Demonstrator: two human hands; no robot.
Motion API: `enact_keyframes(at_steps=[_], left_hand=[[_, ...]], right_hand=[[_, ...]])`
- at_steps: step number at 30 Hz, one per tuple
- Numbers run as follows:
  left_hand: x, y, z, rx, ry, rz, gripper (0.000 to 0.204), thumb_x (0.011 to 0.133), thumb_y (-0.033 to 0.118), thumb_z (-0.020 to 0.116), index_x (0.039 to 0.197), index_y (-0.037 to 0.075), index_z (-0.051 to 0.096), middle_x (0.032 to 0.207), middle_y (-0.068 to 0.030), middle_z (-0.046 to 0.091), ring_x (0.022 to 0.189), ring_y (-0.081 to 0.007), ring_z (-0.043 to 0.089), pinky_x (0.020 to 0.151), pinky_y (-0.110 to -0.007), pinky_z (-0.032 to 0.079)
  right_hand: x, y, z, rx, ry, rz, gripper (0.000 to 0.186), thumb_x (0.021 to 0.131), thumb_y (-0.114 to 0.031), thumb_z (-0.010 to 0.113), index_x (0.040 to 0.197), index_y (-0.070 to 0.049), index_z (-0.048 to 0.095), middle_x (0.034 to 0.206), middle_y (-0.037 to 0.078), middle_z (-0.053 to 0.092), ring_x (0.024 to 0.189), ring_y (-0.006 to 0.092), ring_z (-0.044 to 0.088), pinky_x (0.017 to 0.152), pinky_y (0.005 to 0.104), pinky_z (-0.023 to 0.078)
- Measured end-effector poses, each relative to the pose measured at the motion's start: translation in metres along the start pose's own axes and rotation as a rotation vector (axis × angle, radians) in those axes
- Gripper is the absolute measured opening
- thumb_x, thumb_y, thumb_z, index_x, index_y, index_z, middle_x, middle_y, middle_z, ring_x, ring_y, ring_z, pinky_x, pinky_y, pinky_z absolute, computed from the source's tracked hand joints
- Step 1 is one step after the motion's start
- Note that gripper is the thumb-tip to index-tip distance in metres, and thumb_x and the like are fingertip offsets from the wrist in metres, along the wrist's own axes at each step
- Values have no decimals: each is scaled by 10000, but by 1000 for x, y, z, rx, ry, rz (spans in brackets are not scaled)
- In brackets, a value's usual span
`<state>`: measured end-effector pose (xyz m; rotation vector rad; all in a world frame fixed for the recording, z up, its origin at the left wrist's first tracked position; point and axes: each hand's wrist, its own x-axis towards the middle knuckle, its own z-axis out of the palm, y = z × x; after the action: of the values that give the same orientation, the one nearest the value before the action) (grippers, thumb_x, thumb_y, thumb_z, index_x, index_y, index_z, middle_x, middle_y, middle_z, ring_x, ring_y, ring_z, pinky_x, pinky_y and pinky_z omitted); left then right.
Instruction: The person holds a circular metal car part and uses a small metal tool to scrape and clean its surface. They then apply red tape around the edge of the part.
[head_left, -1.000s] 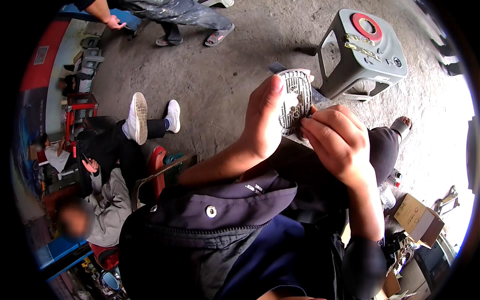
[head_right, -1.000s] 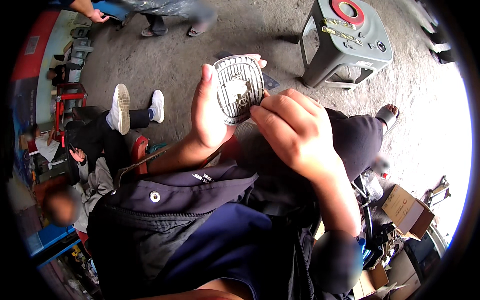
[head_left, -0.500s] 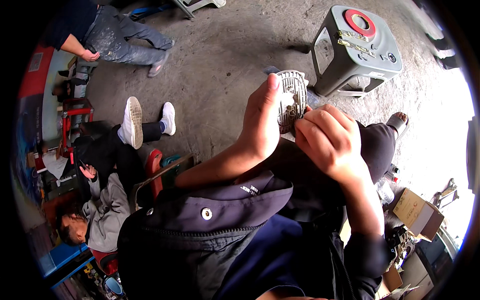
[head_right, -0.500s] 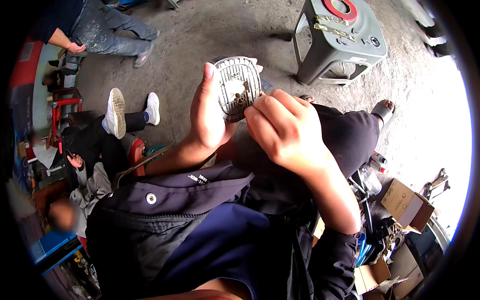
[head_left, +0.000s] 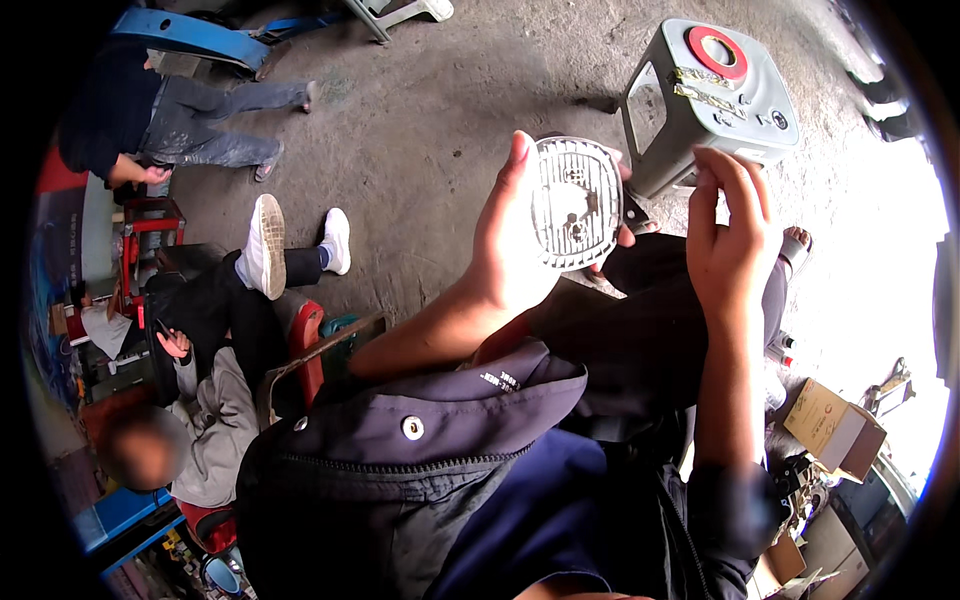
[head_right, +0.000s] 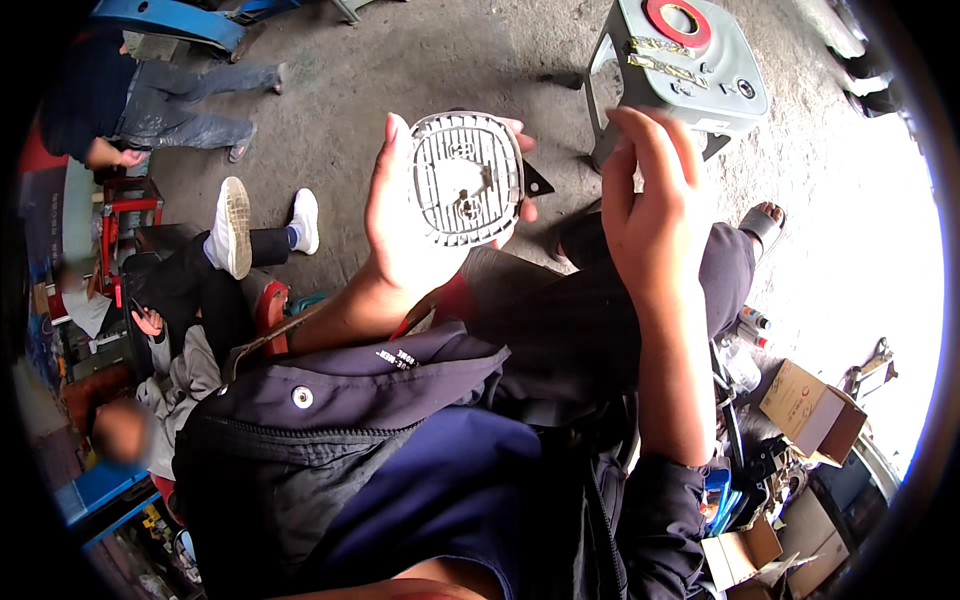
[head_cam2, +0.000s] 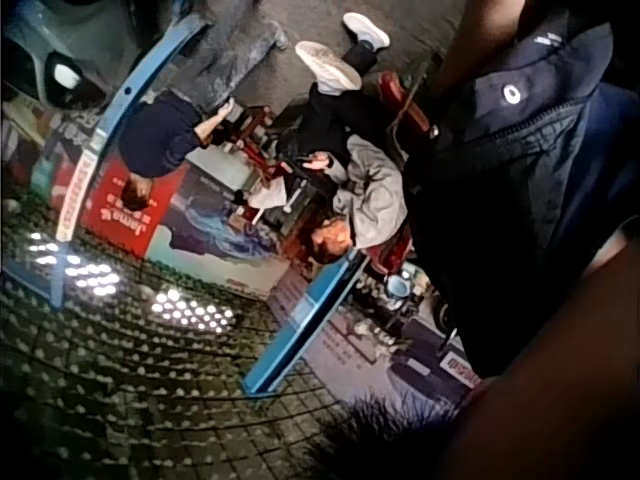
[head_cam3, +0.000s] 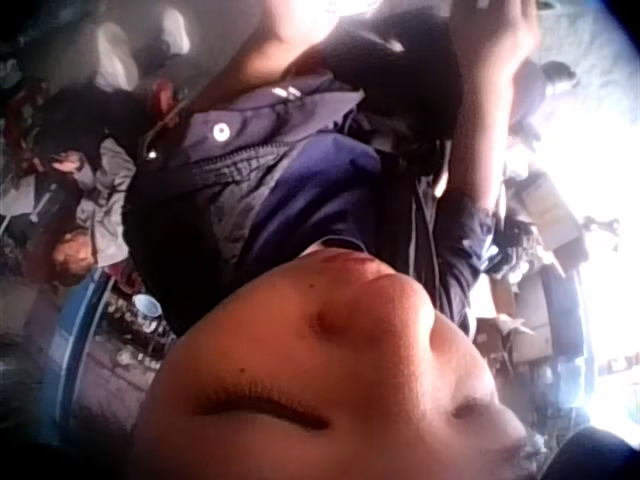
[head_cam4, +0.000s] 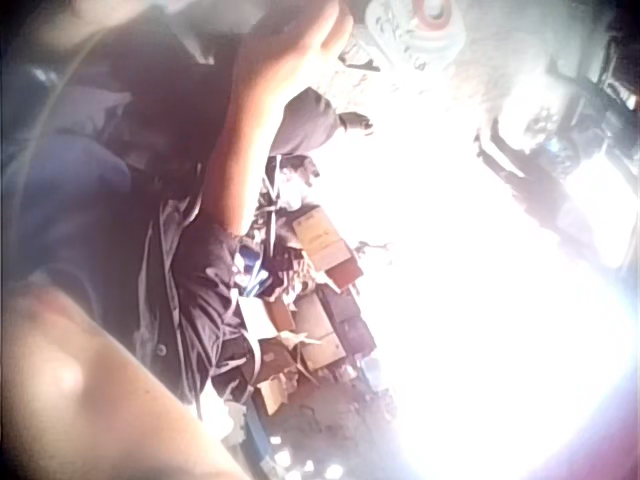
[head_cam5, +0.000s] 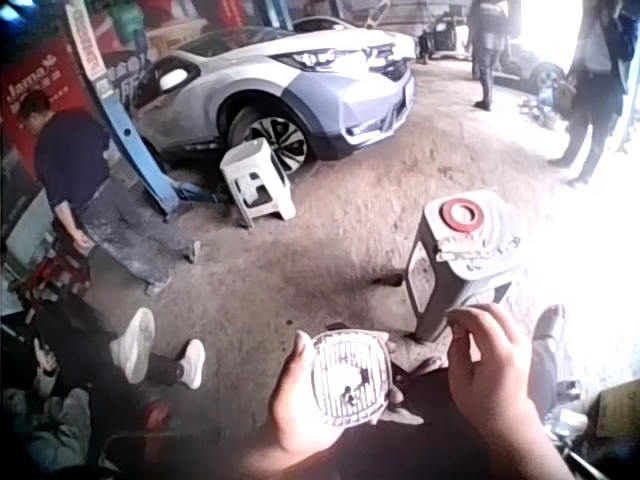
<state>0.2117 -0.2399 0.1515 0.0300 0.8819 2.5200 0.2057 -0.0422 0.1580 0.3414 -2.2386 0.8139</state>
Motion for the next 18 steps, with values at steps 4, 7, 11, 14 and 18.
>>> enact_keyframes(at_steps=[4, 7, 11, 14, 18], left_hand=[[0, 4, -4, -27, -120, -43, 926, 920, 720, 255, 1320, -94, 441, 1215, -235, 581, 767, -353, 686, 474, -313, 538], [-1, 6, 3, -13, -150, -17, 783, 966, 633, 286, 1275, -55, 495, 1169, -181, 618, 755, -298, 691, 505, -298, 555], [-2, 2, 1, -4, -178, -31, 783, 962, 634, 315, 1277, -61, 492, 1178, -160, 605, 738, -297, 678, 593, -339, 577], [-1, -2, 7, 33, -130, -43, 781, 958, 638, 334, 1284, -54, 495, 1123, -137, 629, 735, -290, 680, 635, -351, 580], [1, 3, 3, 153, -189, -90, 918, 923, 707, 303, 1380, -85, 380, 1277, -198, 553, 874, -349, 666, 665, -413, 580]], right_hand=[[-13, 1, -8, 267, -494, 630, 124, 952, -110, 558, 962, -3, 620, 824, 114, 630, 668, 155, 593, 581, 278, 462], [-14, -6, -11, 921, -465, 779, 137, 960, -134, 568, 964, -3, 608, 787, 60, 632, 641, 107, 567, 593, 245, 458], [-14, -8, -13, 1067, -530, 775, 116, 933, -111, 622, 974, -4, 602, 820, 27, 631, 639, 71, 552, 586, 226, 460], [-15, -5, -13, 1114, -558, 748, 160, 892, -55, 661, 1021, -6, 581, 807, 25, 633, 650, 65, 569, 580, 205, 464], [-14, -1, -16, 1113, -506, 804, 230, 863, -30, 676, 1065, 2, 570, 805, 48, 649, 641, 77, 589, 567, 207, 475]])
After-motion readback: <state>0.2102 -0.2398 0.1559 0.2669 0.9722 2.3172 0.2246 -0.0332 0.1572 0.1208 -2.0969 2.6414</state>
